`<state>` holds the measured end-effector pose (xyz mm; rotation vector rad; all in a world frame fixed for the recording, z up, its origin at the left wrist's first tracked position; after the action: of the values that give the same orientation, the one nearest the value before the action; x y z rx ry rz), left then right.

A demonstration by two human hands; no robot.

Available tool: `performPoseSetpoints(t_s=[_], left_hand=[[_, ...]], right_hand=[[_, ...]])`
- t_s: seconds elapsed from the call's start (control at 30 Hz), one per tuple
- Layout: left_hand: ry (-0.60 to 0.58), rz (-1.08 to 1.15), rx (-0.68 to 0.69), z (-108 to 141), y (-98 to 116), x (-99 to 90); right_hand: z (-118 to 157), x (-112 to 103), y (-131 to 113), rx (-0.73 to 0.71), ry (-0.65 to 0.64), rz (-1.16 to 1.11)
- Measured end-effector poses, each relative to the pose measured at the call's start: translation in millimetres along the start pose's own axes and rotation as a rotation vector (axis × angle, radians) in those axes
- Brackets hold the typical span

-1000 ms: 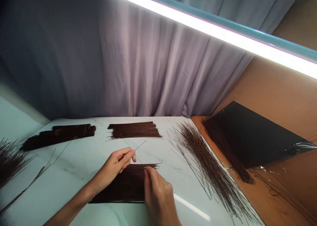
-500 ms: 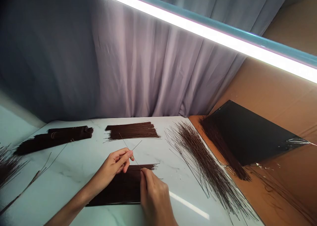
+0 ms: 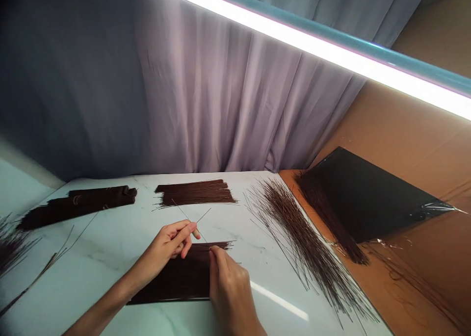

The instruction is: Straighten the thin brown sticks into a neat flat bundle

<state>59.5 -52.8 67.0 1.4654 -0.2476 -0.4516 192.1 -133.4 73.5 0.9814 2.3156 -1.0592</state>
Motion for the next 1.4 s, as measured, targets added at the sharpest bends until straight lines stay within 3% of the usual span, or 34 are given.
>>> performPoseSetpoints(t_s=[0.33, 0.53, 0.63, 0.7, 0.8, 0.87, 0.97, 1.03, 1.1, 1.17, 1.23, 1.3, 1.4], left_hand=[[-0.001, -0.001, 0.022, 7.5, 10.3, 6.0], [0.017, -0.029, 0.023, 8.6, 16.0, 2.7], [-0.091, -0.061, 0.075, 19.1, 34.9, 12.0], [-0.253, -0.118, 0.108, 30.8, 46.8, 28.2], [-0.422, -0.238, 0.138, 44.3, 54.2, 47.7], [-0.378, -0.308, 0.156, 42.0, 54.9, 46.4], [-0.199, -0.309, 0.179, 30.8, 56.1, 29.7], [-0.16, -0.239, 0.157, 27.2, 54.0, 23.2], [-0.203, -0.155, 0.13, 28.7, 51.2, 26.0], [-0.29, -0.102, 0.113, 34.0, 48.1, 35.7], [-0.385, -0.115, 0.084, 39.7, 41.9, 47.7], [-0.44, -0.188, 0.056, 41.8, 34.2, 55.7], [-0.366, -0.246, 0.081, 34.2, 35.1, 50.8]], right_hand=[[-6.1, -3.3, -3.2, 0.042, -0.076, -0.052], [-0.2, 6.4, 14.7, 0.314, -0.199, -0.444], [-12.4, 3.0, 26.4, 0.413, -0.302, -0.561], [-35.4, -10.2, 26.2, 0.367, -0.382, -0.576], [-74.3, -39.6, 3.6, 0.114, -0.503, -0.473], [-85.2, -59.2, -18.6, -0.087, -0.469, -0.267], [-60.6, -67.3, -45.3, -0.25, -0.309, -0.018], [-28.9, -54.1, -44.9, -0.216, -0.269, -0.088], [-6.7, -33.7, -22.0, -0.042, -0.294, -0.248], [-3.8, -16.8, 1.5, 0.083, -0.392, -0.393], [-22.8, -14.3, 14.1, 0.102, -0.517, -0.464], [-53.3, -27.4, 13.9, 0.051, -0.595, -0.452], [-84.0, -54.2, -6.5, -0.039, -0.558, -0.397]])
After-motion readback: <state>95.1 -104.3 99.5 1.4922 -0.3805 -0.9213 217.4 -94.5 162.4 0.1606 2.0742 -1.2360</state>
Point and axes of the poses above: each hand's wrist, its own z-axis away from the middle knuckle, its own x-axis out of the palm, y = z × x, the point moved 9 cm from there along -z, towards the middle knuckle
